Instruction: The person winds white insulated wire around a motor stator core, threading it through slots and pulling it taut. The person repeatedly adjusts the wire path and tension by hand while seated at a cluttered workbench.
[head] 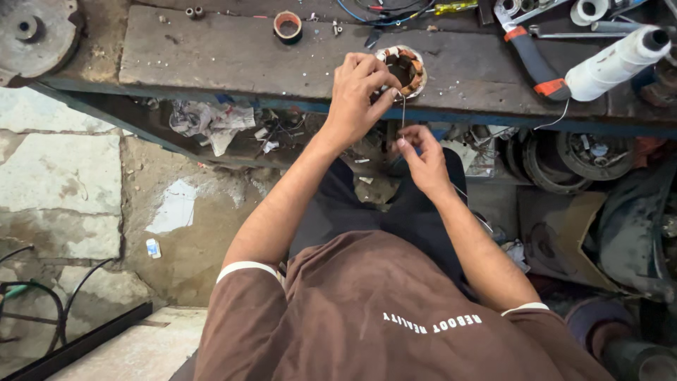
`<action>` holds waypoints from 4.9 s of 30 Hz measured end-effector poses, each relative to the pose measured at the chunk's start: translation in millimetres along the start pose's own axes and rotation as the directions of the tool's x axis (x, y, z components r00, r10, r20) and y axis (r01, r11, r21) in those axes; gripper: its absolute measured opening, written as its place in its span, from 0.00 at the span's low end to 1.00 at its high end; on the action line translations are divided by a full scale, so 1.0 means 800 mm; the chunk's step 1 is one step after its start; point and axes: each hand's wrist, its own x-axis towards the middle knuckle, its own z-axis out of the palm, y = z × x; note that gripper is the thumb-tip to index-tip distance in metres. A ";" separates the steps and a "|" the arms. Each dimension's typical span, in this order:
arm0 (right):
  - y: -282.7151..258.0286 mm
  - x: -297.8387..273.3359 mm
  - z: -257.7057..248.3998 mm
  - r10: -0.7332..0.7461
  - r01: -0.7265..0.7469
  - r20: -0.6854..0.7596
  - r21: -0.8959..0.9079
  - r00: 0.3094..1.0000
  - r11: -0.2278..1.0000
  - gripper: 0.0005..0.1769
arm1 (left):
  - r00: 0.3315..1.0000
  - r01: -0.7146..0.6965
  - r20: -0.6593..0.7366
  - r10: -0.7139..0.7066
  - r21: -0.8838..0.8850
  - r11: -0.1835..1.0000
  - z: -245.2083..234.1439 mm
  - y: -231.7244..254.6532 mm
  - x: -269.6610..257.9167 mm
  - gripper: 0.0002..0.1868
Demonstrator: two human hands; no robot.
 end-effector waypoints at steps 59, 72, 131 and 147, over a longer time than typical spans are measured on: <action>0.014 -0.049 -0.026 0.136 -0.135 -0.016 0.050 0.991 0.990 0.09 | 0.975 0.119 -0.171 -0.140 -0.125 0.985 0.025 0.001 0.008 0.07; 0.020 -0.050 -0.021 0.142 -0.141 -0.001 0.066 0.990 0.988 0.09 | 0.993 0.075 -0.089 -0.082 -0.081 0.994 0.016 -0.006 0.017 0.11; -0.095 -0.005 -0.031 -0.070 0.103 -0.077 0.626 0.995 0.773 0.19 | 0.982 -0.038 -0.162 0.099 0.341 0.939 0.033 0.015 -0.033 0.17; -0.095 -0.019 -0.017 -0.054 0.101 -0.093 0.638 0.994 0.763 0.16 | 0.956 0.143 -0.279 -0.089 0.177 0.974 0.040 0.040 -0.019 0.06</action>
